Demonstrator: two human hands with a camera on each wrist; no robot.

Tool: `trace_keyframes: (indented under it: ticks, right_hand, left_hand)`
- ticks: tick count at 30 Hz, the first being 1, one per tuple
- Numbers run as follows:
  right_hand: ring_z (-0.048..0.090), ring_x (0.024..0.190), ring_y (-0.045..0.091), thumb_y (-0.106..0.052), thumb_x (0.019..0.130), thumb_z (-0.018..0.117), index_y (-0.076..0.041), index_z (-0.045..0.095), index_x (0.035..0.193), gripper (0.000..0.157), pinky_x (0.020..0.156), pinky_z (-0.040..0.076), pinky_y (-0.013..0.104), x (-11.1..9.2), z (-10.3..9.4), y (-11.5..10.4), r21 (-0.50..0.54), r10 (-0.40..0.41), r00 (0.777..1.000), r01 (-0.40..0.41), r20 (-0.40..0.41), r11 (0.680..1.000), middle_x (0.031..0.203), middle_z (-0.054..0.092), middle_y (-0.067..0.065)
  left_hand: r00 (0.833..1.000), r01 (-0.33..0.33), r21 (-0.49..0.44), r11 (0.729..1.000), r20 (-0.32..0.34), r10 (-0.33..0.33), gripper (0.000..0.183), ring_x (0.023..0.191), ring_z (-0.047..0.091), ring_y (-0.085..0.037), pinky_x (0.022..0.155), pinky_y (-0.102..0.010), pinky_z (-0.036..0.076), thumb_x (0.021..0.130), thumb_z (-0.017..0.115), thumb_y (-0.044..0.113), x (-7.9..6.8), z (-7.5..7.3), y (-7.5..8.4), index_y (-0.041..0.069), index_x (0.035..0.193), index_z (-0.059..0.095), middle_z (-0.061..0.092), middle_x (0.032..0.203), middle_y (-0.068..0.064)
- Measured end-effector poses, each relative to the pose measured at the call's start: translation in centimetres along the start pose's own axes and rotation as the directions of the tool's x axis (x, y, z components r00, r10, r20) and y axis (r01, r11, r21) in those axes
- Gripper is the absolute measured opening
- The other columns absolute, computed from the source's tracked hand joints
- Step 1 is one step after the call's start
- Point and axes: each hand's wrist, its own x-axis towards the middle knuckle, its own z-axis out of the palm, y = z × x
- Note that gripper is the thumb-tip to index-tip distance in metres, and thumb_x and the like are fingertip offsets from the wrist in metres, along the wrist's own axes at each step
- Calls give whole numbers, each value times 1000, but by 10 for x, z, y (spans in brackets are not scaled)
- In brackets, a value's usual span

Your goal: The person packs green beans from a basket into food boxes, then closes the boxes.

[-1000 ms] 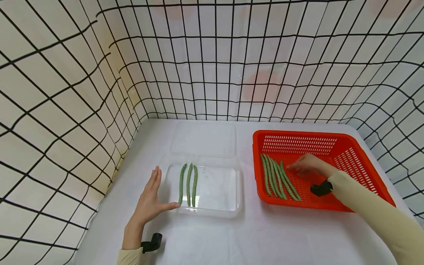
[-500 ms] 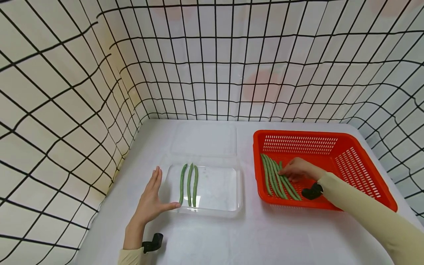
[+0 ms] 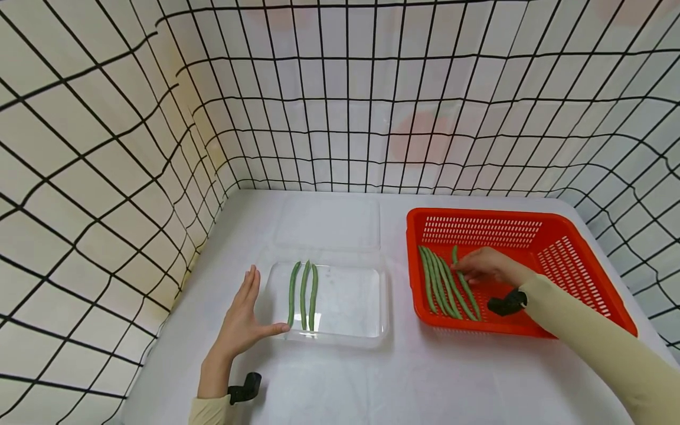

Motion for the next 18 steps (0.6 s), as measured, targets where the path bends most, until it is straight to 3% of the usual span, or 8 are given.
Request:
trace_keyframes:
  ticks: [10,18]
  right_hand:
    - [65,74,14,-22,90,67,4,64,111,33,75,54,32,-11,-10,-41,168,-70,997,72,-17,983,82,68,2]
    - [64,72,15,-25,89,69,-9,69,90,16,77,53,31,-12,12,-82,259,-103,994,93,27,961,80,67,1]
  left_hand:
    - [1000,7,-1,1000,3,-7,133,143,4,-30,102,-63,21,56,84,58,1,-1,0,13,153,4,3,159,-5]
    - [1000,13,-4,1000,0,-13,133,143,5,-29,102,-63,21,56,84,59,1,1,0,14,153,5,3,159,-5]
